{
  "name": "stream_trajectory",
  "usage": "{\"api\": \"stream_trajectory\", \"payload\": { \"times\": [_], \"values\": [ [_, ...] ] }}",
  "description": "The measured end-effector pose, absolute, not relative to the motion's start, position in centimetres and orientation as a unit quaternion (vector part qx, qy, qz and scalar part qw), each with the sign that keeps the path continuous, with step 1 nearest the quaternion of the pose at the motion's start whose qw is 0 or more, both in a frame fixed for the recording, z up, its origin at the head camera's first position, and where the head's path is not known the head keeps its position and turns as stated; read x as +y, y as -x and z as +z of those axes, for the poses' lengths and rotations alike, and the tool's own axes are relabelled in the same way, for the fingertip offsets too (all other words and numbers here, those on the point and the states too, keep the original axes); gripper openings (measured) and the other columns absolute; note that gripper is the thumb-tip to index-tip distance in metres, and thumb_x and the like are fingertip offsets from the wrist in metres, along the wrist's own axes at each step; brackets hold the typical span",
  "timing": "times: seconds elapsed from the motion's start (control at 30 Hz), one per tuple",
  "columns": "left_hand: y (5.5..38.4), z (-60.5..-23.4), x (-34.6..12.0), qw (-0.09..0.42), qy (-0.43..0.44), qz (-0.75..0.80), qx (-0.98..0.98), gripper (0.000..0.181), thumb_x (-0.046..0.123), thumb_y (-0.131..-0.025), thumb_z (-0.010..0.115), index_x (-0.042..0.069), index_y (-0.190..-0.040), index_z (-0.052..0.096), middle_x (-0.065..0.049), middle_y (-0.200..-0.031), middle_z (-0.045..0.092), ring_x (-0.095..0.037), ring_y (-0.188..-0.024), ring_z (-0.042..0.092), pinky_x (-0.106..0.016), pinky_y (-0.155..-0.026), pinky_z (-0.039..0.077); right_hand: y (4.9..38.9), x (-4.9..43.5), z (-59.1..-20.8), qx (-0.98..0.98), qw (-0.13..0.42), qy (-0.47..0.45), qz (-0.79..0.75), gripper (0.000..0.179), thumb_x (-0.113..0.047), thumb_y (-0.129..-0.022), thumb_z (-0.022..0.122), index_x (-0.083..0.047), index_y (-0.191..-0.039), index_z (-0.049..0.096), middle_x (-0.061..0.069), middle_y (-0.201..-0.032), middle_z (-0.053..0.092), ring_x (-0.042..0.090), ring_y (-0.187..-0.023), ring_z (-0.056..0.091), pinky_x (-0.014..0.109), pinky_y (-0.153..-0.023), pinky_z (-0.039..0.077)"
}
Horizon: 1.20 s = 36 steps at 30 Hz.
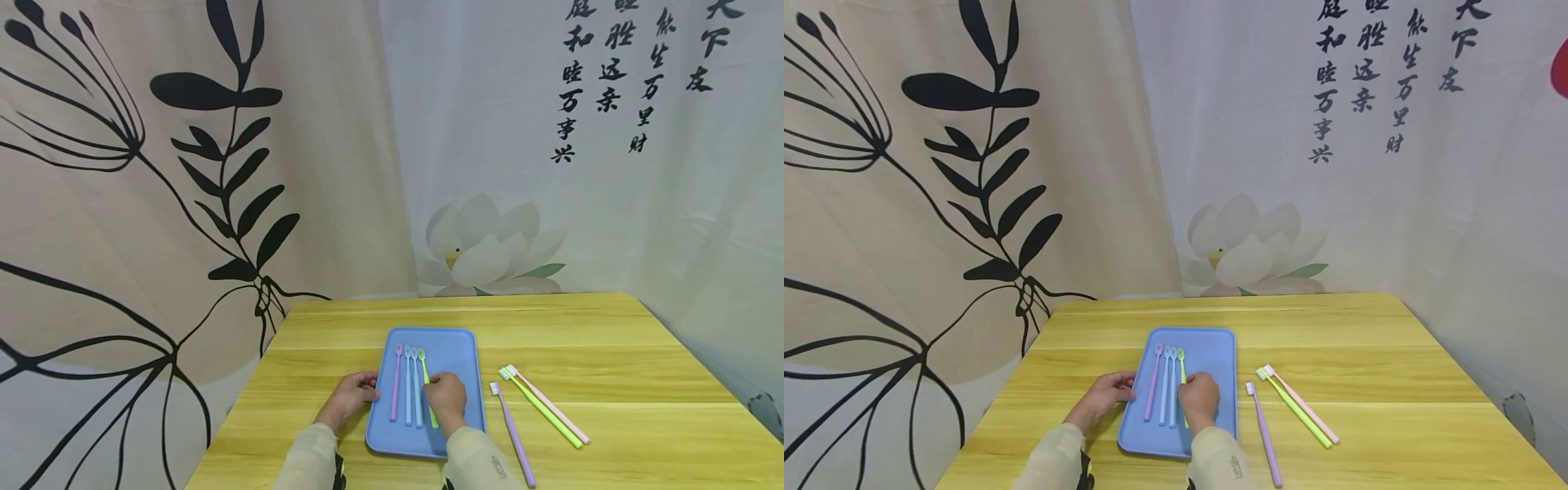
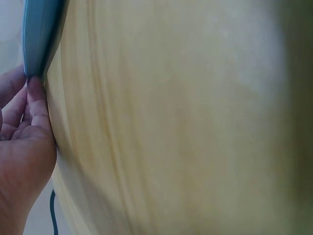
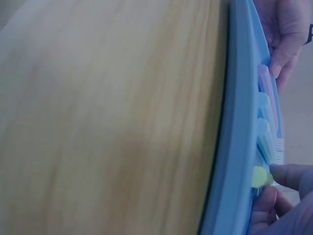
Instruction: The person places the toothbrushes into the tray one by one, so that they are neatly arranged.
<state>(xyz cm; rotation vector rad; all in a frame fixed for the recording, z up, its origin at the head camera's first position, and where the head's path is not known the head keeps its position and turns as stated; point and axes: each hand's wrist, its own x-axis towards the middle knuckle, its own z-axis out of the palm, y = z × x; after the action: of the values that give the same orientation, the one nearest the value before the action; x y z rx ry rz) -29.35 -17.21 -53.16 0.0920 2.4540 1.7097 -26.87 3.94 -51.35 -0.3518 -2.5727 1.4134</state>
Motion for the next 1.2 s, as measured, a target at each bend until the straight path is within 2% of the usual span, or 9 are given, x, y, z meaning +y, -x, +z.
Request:
{"api": "stream_trajectory", "payload": {
  "times": [0.37,0.6,1.0,1.2],
  "values": [
    [29.45,-53.16,-17.16,0.075,-0.027,0.570,0.818,0.046,-0.007,-0.084,0.069,-0.009,-0.128,0.059,-0.012,-0.107,0.060,-0.021,-0.093,0.055,-0.034,-0.084,0.050,26.87,4.31,-51.43,-0.860,0.096,0.108,0.489,0.017,-0.009,-0.078,0.075,0.002,-0.091,0.074,0.012,-0.087,0.070,0.026,-0.078,0.062,0.042,-0.071,0.052],
    [29.47,-53.13,-17.14,0.072,-0.023,0.566,0.821,0.046,-0.007,-0.084,0.070,-0.009,-0.128,0.059,-0.011,-0.106,0.060,-0.020,-0.093,0.055,-0.033,-0.083,0.051,26.93,4.41,-51.50,-0.859,0.095,0.108,0.491,0.018,-0.004,-0.076,0.076,0.002,-0.093,0.074,0.011,-0.086,0.070,0.025,-0.078,0.063,0.040,-0.070,0.051],
    [29.39,-53.01,-17.13,0.073,-0.027,0.565,0.821,0.045,-0.007,-0.084,0.070,-0.009,-0.128,0.059,-0.011,-0.106,0.060,-0.020,-0.093,0.056,-0.033,-0.083,0.051,26.99,4.72,-51.86,-0.868,0.111,0.085,0.476,0.013,-0.003,-0.077,0.071,0.002,-0.088,0.075,0.011,-0.084,0.071,0.026,-0.075,0.063,0.040,-0.067,0.052],
    [29.43,-53.04,-17.11,0.070,-0.030,0.567,0.820,0.046,-0.007,-0.083,0.070,-0.010,-0.128,0.059,-0.012,-0.105,0.060,-0.020,-0.092,0.056,-0.033,-0.083,0.050,27.07,4.88,-51.67,-0.877,0.104,0.074,0.463,0.011,-0.004,-0.078,0.068,-0.001,-0.084,0.076,0.007,-0.080,0.070,0.022,-0.072,0.062,0.038,-0.066,0.051]
  ]
}}
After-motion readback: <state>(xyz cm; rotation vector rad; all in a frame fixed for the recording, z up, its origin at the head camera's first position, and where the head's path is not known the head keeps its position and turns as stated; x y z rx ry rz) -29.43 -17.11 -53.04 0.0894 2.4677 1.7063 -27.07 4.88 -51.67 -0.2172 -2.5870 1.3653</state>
